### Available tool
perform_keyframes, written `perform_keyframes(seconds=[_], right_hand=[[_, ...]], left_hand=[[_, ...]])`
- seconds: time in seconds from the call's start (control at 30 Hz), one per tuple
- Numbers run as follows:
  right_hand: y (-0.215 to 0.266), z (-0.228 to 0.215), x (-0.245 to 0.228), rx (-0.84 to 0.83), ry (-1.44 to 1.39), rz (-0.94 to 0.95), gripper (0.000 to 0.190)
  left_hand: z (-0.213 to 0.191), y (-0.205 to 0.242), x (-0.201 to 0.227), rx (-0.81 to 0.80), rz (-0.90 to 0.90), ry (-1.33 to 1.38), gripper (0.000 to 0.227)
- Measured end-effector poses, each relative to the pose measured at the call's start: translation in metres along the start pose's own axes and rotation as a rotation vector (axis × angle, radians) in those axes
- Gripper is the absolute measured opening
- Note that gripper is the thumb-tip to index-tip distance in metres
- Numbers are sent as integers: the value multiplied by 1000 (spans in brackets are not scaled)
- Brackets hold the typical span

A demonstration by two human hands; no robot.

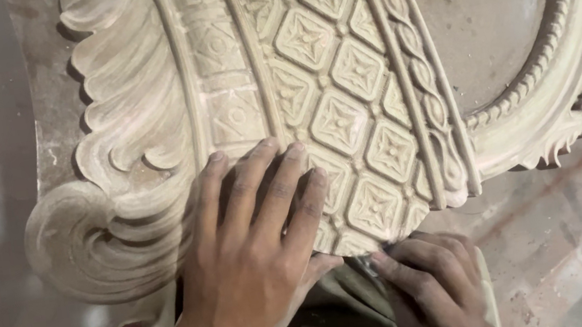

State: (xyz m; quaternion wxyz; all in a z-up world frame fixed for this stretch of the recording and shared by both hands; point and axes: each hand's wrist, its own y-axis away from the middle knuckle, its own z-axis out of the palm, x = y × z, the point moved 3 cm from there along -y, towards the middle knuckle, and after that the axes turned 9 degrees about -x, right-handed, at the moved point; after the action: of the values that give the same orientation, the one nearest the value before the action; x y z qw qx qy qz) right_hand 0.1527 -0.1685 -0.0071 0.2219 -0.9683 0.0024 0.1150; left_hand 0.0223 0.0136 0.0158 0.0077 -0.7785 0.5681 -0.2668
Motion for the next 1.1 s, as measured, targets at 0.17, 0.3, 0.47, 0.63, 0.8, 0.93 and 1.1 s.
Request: perform_keyframes(seconds=[0.17, 0.3, 0.47, 0.63, 0.8, 0.93, 1.1], right_hand=[[15, 2, 1, 159, -132, 254, 31], [-18, -1, -14, 98, -52, 108, 32], [-33, -9, -21, 91, -50, 399, 31], [-32, -5, -21, 20, -51, 235, 31], [-24, -6, -21, 62, -68, 374, 32], [-29, 8, -32, -79, 6, 345, 28], [-17, -12, -10, -111, -131, 584, 25]], left_hand=[[4, 2, -1, -88, -23, 8, 81], [2, 1, 1, -80, -28, 0, 82], [7, 5, -3, -28, -17, 27, 81], [2, 4, 0, -36, -8, -29, 63], [3, 3, -1, -48, 7, -79, 40], [1, 4, -2, -53, 6, -114, 43], [2, 1, 1, -48, 49, -7, 67]])
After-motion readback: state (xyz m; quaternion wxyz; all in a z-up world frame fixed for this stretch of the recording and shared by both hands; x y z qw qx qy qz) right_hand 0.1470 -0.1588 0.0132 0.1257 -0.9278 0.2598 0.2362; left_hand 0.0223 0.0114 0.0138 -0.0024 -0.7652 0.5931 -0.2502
